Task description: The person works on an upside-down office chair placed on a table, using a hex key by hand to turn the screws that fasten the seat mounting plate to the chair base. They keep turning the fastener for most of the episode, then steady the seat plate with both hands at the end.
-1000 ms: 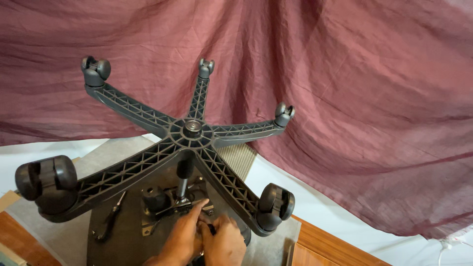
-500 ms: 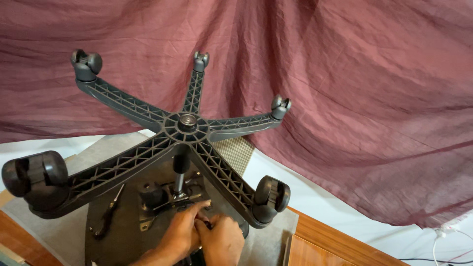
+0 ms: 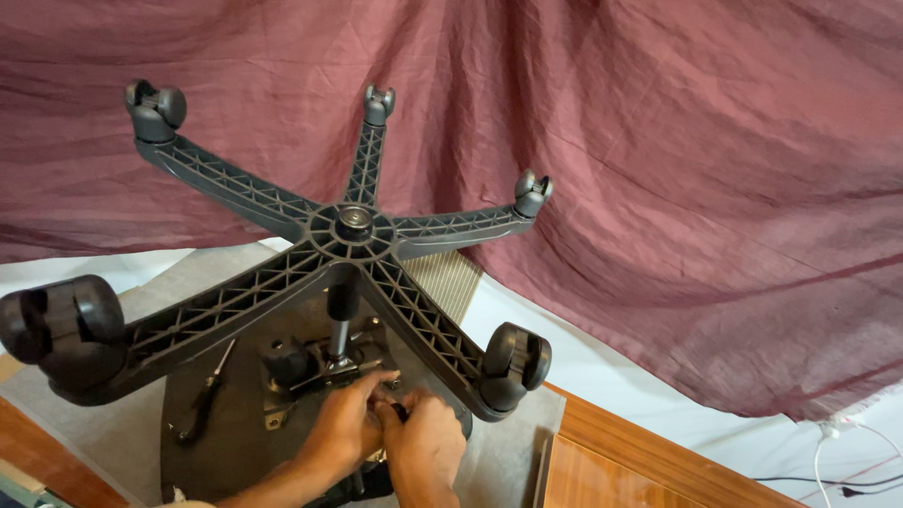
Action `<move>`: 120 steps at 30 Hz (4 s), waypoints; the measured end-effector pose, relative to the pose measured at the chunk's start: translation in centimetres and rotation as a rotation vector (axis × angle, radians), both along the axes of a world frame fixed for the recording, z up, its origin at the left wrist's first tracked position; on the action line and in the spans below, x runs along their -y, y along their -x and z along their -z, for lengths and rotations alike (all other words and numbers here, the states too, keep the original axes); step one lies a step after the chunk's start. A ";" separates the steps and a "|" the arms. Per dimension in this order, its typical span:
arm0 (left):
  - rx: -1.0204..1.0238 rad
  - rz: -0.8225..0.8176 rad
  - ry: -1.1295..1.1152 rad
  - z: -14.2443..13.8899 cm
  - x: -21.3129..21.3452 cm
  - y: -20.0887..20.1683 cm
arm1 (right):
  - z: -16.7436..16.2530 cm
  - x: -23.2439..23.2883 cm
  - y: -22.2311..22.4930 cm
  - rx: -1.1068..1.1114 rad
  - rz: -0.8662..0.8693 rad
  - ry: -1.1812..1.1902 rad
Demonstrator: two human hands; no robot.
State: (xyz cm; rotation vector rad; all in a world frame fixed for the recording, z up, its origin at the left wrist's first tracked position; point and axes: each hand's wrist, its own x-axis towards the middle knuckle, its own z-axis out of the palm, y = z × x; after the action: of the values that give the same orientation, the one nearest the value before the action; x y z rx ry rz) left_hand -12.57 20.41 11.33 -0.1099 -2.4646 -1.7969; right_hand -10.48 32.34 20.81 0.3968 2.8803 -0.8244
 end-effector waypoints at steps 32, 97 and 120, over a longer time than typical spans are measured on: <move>-0.182 0.196 -0.032 1.0 1.4 0.3 | -0.1 0.1 -1.5 -0.229 -0.051 0.120; -0.138 0.202 0.202 0.1 1.3 1.4 | -0.4 -0.3 -0.8 -0.098 -0.037 0.072; 0.163 0.424 0.060 -3.3 1.3 0.5 | 1.0 -1.4 -2.0 -0.363 -0.099 0.260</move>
State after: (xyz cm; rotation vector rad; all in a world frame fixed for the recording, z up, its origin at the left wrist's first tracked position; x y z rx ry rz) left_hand -13.11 19.08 14.66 -0.5506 -2.7747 -1.9487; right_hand -8.52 33.70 19.77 0.0814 3.0154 -1.3556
